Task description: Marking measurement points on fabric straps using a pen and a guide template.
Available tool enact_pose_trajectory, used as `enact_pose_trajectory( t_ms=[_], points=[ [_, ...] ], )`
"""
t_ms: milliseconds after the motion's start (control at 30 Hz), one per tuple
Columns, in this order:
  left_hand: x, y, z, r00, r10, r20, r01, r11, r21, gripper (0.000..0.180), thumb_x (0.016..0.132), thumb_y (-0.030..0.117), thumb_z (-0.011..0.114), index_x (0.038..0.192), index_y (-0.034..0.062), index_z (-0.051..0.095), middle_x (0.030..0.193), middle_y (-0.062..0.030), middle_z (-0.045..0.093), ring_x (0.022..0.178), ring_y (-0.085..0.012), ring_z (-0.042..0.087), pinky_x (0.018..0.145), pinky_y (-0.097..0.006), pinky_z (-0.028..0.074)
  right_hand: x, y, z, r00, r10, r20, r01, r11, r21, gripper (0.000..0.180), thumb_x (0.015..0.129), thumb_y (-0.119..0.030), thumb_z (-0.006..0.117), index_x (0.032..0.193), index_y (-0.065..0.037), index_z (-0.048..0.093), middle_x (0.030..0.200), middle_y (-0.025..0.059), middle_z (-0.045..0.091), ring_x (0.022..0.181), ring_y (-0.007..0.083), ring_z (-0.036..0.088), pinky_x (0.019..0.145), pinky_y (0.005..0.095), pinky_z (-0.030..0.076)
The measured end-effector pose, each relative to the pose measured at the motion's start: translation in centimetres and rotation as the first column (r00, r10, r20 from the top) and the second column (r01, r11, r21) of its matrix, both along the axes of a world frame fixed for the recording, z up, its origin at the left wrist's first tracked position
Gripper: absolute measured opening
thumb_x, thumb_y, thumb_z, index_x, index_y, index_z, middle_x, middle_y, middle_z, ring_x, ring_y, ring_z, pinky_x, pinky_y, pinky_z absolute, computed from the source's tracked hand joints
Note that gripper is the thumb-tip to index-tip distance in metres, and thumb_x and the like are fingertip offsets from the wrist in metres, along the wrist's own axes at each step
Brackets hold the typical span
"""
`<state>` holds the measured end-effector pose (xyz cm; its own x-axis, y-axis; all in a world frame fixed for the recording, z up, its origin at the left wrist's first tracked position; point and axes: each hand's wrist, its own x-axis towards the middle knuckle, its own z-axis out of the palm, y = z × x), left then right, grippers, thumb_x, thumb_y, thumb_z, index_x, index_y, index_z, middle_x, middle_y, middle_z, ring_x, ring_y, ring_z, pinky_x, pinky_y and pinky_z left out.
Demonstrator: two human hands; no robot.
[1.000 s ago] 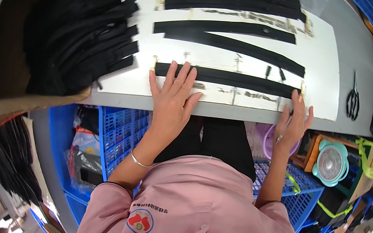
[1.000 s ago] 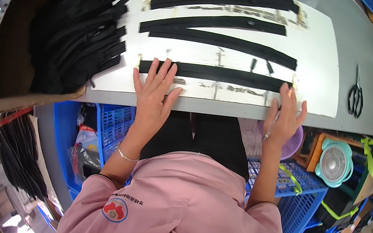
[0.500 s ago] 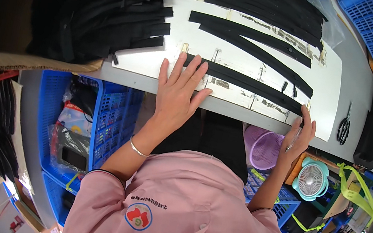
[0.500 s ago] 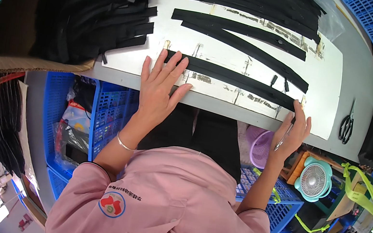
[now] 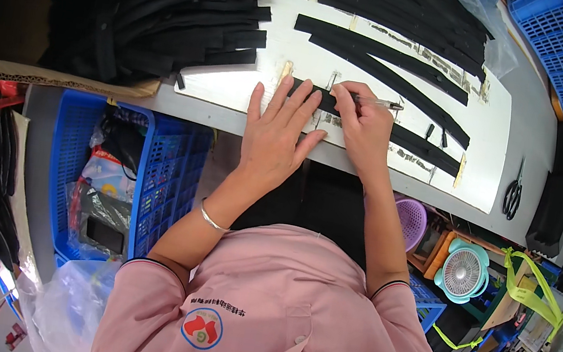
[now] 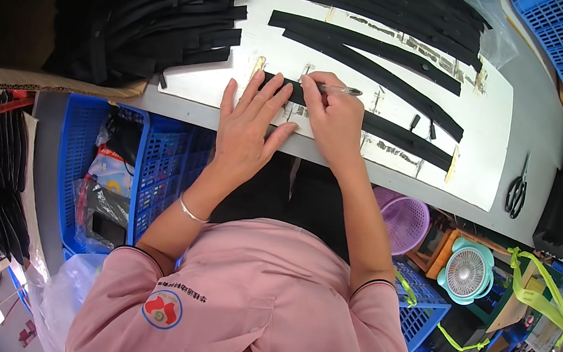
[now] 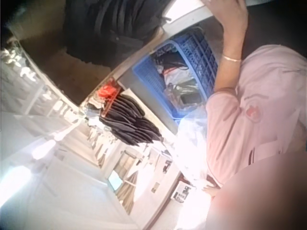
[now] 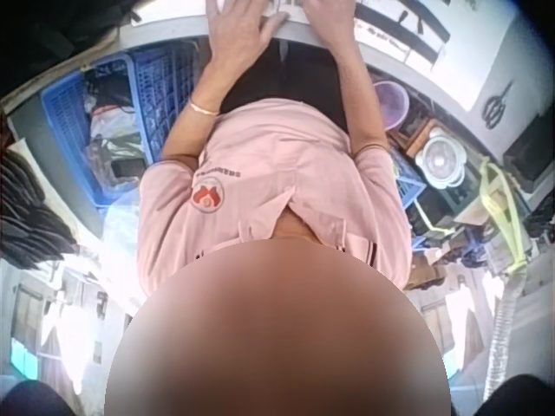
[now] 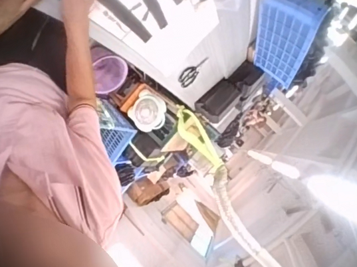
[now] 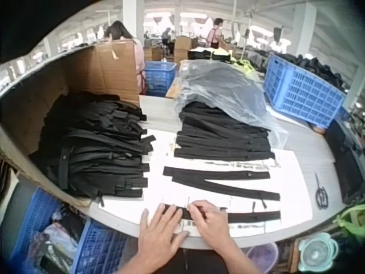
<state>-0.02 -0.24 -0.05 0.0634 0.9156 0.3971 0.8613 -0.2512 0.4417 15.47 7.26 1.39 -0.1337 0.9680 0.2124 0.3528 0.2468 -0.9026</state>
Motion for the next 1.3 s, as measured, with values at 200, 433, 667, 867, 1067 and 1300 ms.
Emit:
enact_pose_trajectory(
  t_ms=[200, 433, 667, 867, 1067, 1300],
  points=[
    [-0.2, -0.1, -0.1, 1.0, 0.013, 0.015, -0.013, 1.0, 0.004, 0.056, 0.093, 0.035, 0.074, 0.14, 0.0077, 0.062, 0.15, -0.0094, 0.057, 0.145, -0.0316, 0.045, 0.123, -0.058, 0.02, -0.4, 0.2, -0.4, 0.996, 0.01, 0.085, -0.013, 0.999, 0.038, 0.019, 0.1, -0.02, 0.07, 0.101, -0.001, 0.073, 0.072, 0.0123, 0.068, 0.057, 0.0181, 0.063, 0.055, 0.031, 0.046],
    [-0.1, -0.1, -0.2, 1.0, 0.005, 0.027, -0.005, 1.0, 0.006, 0.056, 0.092, 0.034, 0.075, 0.14, 0.0076, 0.062, 0.149, -0.0091, 0.057, 0.146, -0.0315, 0.045, 0.123, -0.057, 0.02, -0.7, 0.4, -1.0, 0.986, -0.022, 0.168, 0.001, 0.992, 0.126, 0.019, 0.098, -0.02, 0.07, 0.099, -0.001, 0.074, 0.079, 0.0111, 0.072, 0.062, 0.0211, 0.068, 0.058, 0.0308, 0.049],
    [-0.2, -0.1, 0.0, 0.999, 0.013, 0.035, -0.013, 1.0, -0.022, 0.055, 0.093, 0.03, 0.075, 0.142, 0.0102, 0.062, 0.151, -0.0088, 0.057, 0.147, -0.0314, 0.045, 0.124, -0.054, 0.018, 0.3, 0.0, 0.1, 0.988, 0.127, 0.09, -0.12, 0.99, -0.078, 0.022, 0.097, -0.021, 0.07, 0.092, 0.0, 0.077, 0.082, 0.0078, 0.076, 0.063, 0.0195, 0.07, 0.059, 0.0293, 0.051],
    [0.2, 0.0, 0.2, 0.999, 0.011, 0.039, -0.009, 0.999, -0.042, 0.055, 0.093, 0.028, 0.075, 0.143, 0.0103, 0.062, 0.15, -0.0089, 0.058, 0.147, -0.0313, 0.045, 0.124, -0.054, 0.018, 0.4, -0.3, -0.1, 0.979, 0.14, 0.151, -0.148, 0.988, 0.04, 0.019, 0.097, -0.015, 0.071, 0.096, 0.004, 0.076, 0.078, 0.0076, 0.074, 0.064, 0.0103, 0.064, 0.06, 0.0257, 0.049],
    [0.2, 0.1, 0.4, 0.999, 0.033, -0.001, -0.033, 0.999, -0.043, 0.054, 0.09, 0.031, 0.076, 0.139, 0.0092, 0.064, 0.148, -0.009, 0.06, 0.145, -0.0313, 0.047, 0.123, -0.055, 0.019, 1.7, -0.6, 1.0, 0.981, 0.176, 0.083, -0.175, 0.984, -0.024, 0.018, 0.098, -0.013, 0.069, 0.095, 0.003, 0.077, 0.08, 0.0063, 0.075, 0.065, 0.0083, 0.064, 0.06, 0.0241, 0.049],
    [0.0, -0.1, 0.5, 0.999, 0.014, -0.041, -0.015, 0.999, -0.04, 0.053, 0.094, 0.025, 0.074, 0.143, 0.0097, 0.062, 0.151, -0.01, 0.058, 0.149, -0.0325, 0.043, 0.125, -0.053, 0.018, 8.0, -1.2, 1.4, 0.964, -0.267, 0.014, 0.267, 0.963, 0.038, 0.017, 0.097, -0.013, 0.07, 0.095, 0.003, 0.076, 0.074, 0.0071, 0.073, 0.062, 0.0064, 0.061, 0.058, 0.0222, 0.047]
  ],
)
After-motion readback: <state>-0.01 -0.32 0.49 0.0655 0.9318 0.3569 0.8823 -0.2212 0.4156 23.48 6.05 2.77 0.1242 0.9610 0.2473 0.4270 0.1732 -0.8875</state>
